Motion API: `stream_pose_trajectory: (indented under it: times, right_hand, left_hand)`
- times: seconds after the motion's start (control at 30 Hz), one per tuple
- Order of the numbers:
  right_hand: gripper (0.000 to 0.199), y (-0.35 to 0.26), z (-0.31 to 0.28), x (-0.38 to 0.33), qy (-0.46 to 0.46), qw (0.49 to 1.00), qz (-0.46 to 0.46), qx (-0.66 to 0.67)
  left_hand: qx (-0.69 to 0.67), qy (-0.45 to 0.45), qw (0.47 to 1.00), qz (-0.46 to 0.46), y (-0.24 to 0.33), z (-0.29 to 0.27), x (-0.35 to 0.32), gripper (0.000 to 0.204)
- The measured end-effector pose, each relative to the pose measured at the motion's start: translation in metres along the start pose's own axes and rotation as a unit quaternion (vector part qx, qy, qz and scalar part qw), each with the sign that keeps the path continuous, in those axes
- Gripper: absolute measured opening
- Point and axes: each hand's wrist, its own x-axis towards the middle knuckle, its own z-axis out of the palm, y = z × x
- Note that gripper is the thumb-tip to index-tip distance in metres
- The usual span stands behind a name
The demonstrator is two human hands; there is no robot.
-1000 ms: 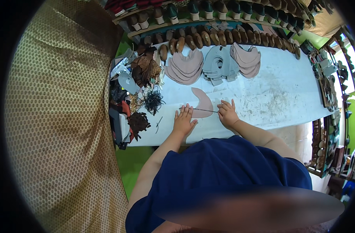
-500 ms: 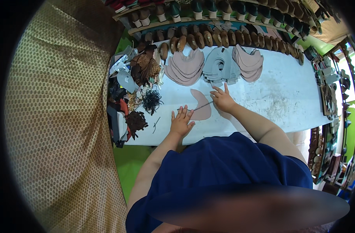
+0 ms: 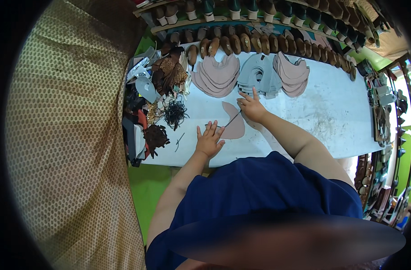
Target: Organizing and preparing shoe upper components on a manufacturing workbench.
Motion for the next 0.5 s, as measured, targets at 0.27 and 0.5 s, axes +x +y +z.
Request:
stream_pose_trajectory:
  times: [0.27, 0.5]
  right_hand:
    - [0.031, -0.003, 0.004, -0.002, 0.028, 1.0, 0.007, -0.013]
    - [0.027, -0.001, -0.005, 0.001, 0.036, 0.999, -0.002, -0.014]
  left_hand:
    - [-0.014, 0.001, 1.0, 0.018, 0.009, -0.002, 0.007, 0.075]
    - [-0.002, 0.002, 0.998, 0.061, 0.013, 0.014, 0.019, 0.084]
